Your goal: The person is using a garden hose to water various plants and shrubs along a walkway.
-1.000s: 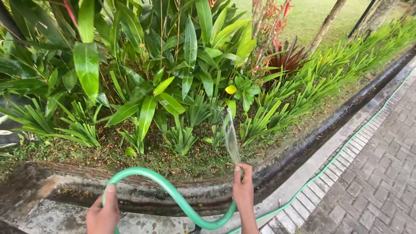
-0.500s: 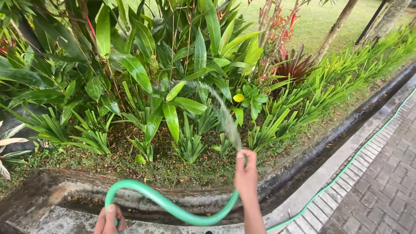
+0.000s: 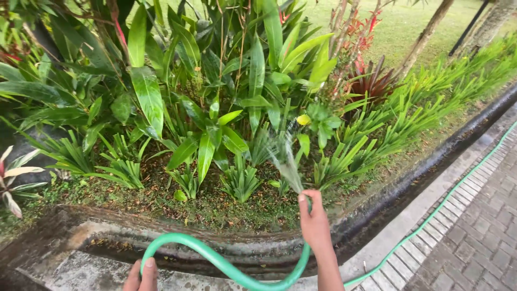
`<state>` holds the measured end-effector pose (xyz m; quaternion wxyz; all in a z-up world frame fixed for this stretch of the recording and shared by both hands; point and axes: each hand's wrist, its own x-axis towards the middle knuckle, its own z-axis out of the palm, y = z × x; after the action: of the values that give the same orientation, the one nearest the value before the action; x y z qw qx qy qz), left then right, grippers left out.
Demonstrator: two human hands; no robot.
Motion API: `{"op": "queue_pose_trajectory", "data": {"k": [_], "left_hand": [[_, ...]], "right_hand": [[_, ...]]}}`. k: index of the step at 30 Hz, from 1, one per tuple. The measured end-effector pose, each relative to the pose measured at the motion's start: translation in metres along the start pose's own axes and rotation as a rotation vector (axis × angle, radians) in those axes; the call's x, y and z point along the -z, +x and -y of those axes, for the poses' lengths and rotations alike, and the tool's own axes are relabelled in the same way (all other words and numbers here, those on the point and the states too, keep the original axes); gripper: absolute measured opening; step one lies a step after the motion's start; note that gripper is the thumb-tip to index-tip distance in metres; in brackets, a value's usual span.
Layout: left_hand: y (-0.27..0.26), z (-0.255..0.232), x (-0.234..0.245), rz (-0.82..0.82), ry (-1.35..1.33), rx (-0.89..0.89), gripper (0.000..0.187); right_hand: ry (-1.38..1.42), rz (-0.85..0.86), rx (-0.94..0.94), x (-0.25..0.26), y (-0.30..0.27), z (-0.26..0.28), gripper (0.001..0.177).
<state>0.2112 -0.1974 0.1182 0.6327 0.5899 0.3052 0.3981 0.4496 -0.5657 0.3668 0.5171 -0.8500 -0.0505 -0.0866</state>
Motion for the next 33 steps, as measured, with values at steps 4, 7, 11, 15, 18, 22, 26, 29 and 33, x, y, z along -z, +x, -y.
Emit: {"op": "queue_pose_trajectory", "data": {"k": [4, 7, 11, 15, 18, 22, 26, 29, 33], "left_hand": [[-0.024, -0.064, -0.022, -0.068, -0.168, 0.212, 0.027], [-0.011, -0.044, -0.008, -0.024, -0.056, 0.238, 0.043], [-0.017, -0.050, -0.007, -0.055, -0.121, 0.212, 0.041], [-0.017, -0.039, -0.002, -0.022, -0.099, 0.169, 0.037], [-0.017, -0.032, 0.005, -0.003, -0.146, 0.169, 0.037], [-0.032, -0.048, 0.000, -0.029, -0.145, 0.266, 0.030], [-0.044, -0.033, -0.003, 0.018, -0.085, 0.232, 0.035], [-0.055, -0.033, -0.004, 0.044, -0.069, 0.224, 0.037], [-0.059, -0.064, -0.018, -0.010, -0.119, 0.287, 0.031]], "right_hand": [[0.000, 0.148, 0.023, -0.020, -0.014, 0.044, 0.025], [0.022, 0.255, 0.001, -0.034, -0.016, 0.063, 0.026], [-0.012, 0.409, 0.126, -0.050, -0.018, 0.072, 0.025], [-0.010, 0.353, 0.135, -0.051, -0.008, 0.058, 0.025], [0.105, 0.221, 0.156, -0.049, -0.002, 0.042, 0.026], [-0.002, 0.295, 0.015, -0.044, -0.014, 0.044, 0.025], [-0.035, 0.490, -0.031, -0.060, -0.033, 0.034, 0.024], [-0.004, 0.527, 0.037, -0.060, -0.040, 0.026, 0.024], [0.078, 0.334, 0.101, -0.050, -0.037, 0.022, 0.023]]}}
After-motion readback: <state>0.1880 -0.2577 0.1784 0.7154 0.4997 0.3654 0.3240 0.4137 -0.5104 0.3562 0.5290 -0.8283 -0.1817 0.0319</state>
